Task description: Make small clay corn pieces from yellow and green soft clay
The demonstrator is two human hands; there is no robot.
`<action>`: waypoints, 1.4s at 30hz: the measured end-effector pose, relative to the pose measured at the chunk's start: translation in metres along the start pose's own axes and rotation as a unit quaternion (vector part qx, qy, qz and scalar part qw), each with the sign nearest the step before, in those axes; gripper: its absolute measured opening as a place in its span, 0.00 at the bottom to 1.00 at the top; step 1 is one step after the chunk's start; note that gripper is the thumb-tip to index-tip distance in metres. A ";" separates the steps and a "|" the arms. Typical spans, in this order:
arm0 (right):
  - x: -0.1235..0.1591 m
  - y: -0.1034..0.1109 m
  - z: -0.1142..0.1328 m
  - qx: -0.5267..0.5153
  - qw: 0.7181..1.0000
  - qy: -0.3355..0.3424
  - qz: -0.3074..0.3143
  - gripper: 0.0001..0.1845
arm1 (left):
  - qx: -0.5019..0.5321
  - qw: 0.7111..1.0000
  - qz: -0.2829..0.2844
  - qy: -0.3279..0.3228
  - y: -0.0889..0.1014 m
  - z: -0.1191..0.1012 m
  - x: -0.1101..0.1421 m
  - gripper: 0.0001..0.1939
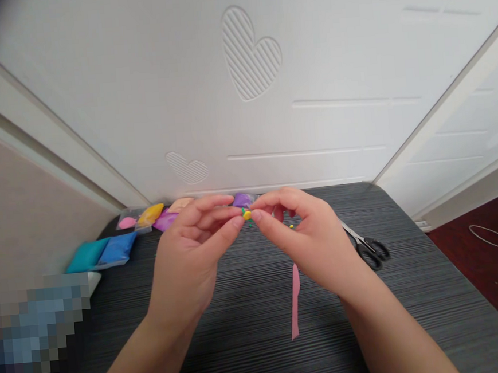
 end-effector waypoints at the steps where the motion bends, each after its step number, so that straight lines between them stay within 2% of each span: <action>1: 0.000 0.002 0.000 -0.004 1.000 0.005 0.003 0.06 | 0.030 0.999 0.008 0.006 0.000 0.001 -0.001 0.12; 8: 0.002 0.011 0.004 0.041 0.996 0.078 -0.013 0.07 | 0.122 0.990 0.048 0.044 0.002 0.000 -0.001 0.12; 17: 0.002 0.006 0.008 0.092 0.990 0.109 0.014 0.07 | 0.113 0.990 0.068 0.039 0.002 -0.003 -0.001 0.11; 22: 0.003 0.005 0.009 0.112 0.986 0.120 0.010 0.07 | 0.050 0.997 0.048 0.029 0.003 -0.007 0.000 0.11; 27: 0.006 0.006 0.012 0.123 0.986 0.113 0.001 0.07 | -0.064 0.998 0.010 -0.024 0.005 -0.019 0.004 0.12; 33: 0.008 0.007 0.013 0.120 0.987 0.107 -0.019 0.05 | -0.145 0.986 0.012 -0.082 0.004 -0.029 0.010 0.15; 42: 0.010 0.006 0.014 0.112 0.986 0.123 -0.012 0.08 | -0.222 0.966 0.025 -0.133 0.003 -0.027 0.012 0.19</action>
Point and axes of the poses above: each hand's wrist, its own x-axis away from the middle knuckle, its own y-axis out of the back of the hand, z = x × y, the point moved 3 cm from there along -x, towards the middle knuckle, and after that the axes turned 9 degrees about z, right-handed, at the moved point
